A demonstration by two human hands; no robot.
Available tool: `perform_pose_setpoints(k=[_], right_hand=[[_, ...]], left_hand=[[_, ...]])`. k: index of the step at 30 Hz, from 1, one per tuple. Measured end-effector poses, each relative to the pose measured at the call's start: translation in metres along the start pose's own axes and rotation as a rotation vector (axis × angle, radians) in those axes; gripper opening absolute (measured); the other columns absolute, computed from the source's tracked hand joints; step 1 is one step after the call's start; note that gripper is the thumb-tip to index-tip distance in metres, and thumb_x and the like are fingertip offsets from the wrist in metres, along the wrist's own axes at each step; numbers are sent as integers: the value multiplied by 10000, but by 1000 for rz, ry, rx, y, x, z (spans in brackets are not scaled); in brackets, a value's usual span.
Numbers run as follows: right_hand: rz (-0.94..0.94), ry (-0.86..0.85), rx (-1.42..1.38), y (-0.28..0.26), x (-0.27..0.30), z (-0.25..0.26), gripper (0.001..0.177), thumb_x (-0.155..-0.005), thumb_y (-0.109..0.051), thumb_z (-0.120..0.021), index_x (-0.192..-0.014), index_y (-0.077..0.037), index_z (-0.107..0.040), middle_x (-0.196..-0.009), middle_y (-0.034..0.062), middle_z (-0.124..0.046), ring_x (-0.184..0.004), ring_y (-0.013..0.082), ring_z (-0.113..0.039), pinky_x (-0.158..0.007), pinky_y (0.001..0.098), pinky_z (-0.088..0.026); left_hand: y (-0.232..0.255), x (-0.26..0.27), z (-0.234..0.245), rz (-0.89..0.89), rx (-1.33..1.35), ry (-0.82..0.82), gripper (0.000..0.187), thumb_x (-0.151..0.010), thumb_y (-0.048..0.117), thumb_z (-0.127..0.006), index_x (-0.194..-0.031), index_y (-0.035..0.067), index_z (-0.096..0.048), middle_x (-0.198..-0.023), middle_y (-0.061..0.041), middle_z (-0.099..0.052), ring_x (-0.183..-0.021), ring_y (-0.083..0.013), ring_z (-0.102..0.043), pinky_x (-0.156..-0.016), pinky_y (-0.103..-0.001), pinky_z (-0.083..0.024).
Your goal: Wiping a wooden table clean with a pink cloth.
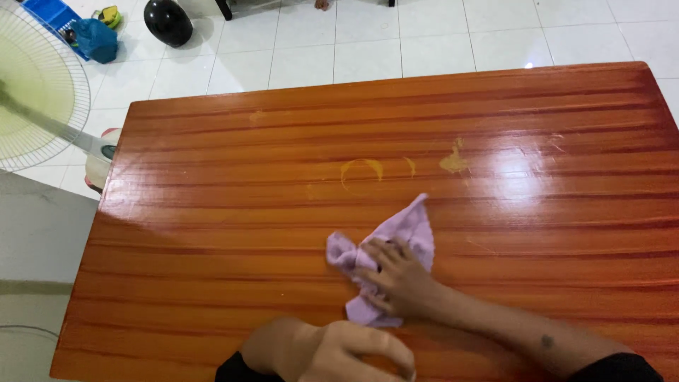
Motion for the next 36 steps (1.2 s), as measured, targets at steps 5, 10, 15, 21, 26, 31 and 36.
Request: perform_pose_setpoints(k=[5, 10, 15, 21, 26, 31, 36], right_hand=[[-132, -51, 245, 55, 16, -39, 569, -959, -559, -497, -1413, -221, -558, -1540, 214, -472, -1436, 422, -422, -1125, 642, -260], [-463, -262, 52, 72, 19, -30, 618, -935, -641, -497, -1377, -214, -557, -1601, 290, -300, -1499, 512, -214, -1185, 709, -89], [11, -297, -275, -50, 34, -29, 571, -800, -476, -729, -1309, -234, -637, -1543, 270, -420, -1435, 527, -364, -1118, 726, -195], [-398, -290, 103, 90, 6, -20, 729, -850, -733, -547, -1378, -239, -641, -1401, 376, -484, -1354, 602, -424, -967, 752, -320], [-497, -168, 266, 92, 23, -33, 507, -912, -647, -487, -1314, -341, -518, -1397, 137, -467, -1266, 392, -400, -1007, 652, -317], [-89, -200, -229, -29, 18, -22, 514, -902, -558, -633, -1094, -99, -761, -1409, 400, -481, -1213, 564, -589, -922, 582, -532], [-428, -232, 33, 110, 60, -110, 698, -777, -745, -578, -1360, -366, -632, -1529, 339, -427, -1449, 623, -253, -1103, 795, -155]], left_hand=[[-34, -17, 20, 128, -420, -1, 275, -1126, 192, -446, -1234, 78, -672, -1205, -127, -717, -1043, -290, -727, -981, -420, -601], [-121, 56, 58, 502, -710, 106, 280, -986, 82, -535, -960, 251, -758, -1232, -8, -745, -941, -232, -731, -844, -363, -518], [-158, 209, 108, 771, -766, 591, 112, -894, 95, -816, -858, 105, -710, -769, -9, -747, -674, -202, -716, -665, -309, -599], [-138, 268, 145, 869, -770, 982, 148, -916, 62, -828, -841, 63, -701, -730, -82, -741, -616, -179, -713, -618, -309, -568], [-127, 275, 162, 812, -787, 1038, 106, -952, 10, -792, -900, 7, -699, -808, -125, -718, -670, -209, -707, -670, -339, -576], [-130, 277, 162, 812, -847, 947, 57, -945, -10, -812, -935, -9, -756, -855, -146, -717, -706, -256, -725, -666, -354, -588], [-134, 276, 159, 761, -900, 822, 101, -1047, 77, -705, -1062, 24, -789, -857, -108, -721, -672, -197, -679, -607, -306, -556]])
Point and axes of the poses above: each hand's wrist, its own x-axis away from the middle knuckle, its own z-axis out of the back of the hand, y = z × x, the point moved 8 cm from there along -x, towards the middle knuckle
